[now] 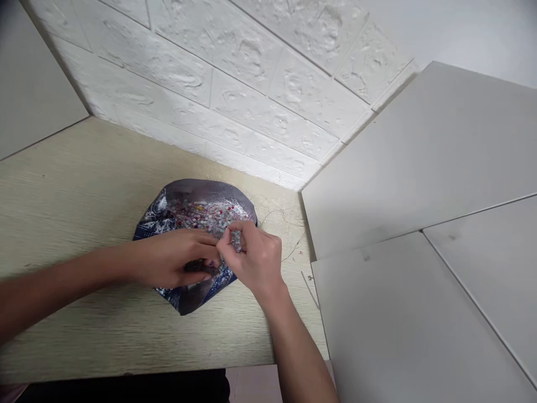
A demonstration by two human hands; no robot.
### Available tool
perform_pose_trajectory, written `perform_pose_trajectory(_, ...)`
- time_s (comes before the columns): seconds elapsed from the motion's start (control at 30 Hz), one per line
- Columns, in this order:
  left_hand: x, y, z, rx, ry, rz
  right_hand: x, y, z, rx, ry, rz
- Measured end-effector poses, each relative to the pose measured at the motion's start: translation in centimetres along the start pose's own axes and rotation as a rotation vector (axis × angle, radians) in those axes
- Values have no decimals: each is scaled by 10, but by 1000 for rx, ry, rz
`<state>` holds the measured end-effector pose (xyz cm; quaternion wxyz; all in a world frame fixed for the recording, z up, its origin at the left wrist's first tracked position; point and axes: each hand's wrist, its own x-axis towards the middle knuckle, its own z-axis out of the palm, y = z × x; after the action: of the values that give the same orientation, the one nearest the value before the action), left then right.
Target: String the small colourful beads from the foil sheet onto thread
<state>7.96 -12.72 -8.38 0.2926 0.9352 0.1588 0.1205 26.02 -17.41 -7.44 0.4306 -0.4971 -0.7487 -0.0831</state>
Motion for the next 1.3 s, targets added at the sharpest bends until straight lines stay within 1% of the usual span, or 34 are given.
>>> perform_pose_trajectory(0.1, 1, 1, 0, 13, -9, -22, 0, 0, 0, 7, 2, 0)
perform_pose_trajectory(0.23, 0, 3, 0, 66, -13, -14, 1, -1, -1, 5, 1, -2)
perform_pose_trajectory(0.57, -1, -6, 7, 164, 56, 124, 0, 0, 1, 13, -21, 9)
perform_pose_trajectory(0.83, -2, 1, 5, 231, 58, 151, 1, -2, 1, -6, -63, 22)
perform_pose_trajectory(1.0, -2, -1, 6, 228, 64, 165, 1, -3, 0, -8, -110, 41)
perform_pose_trajectory(1.3, -2, 1, 8, 270, 48, 148, 0, -3, -1, 7, -188, 52)
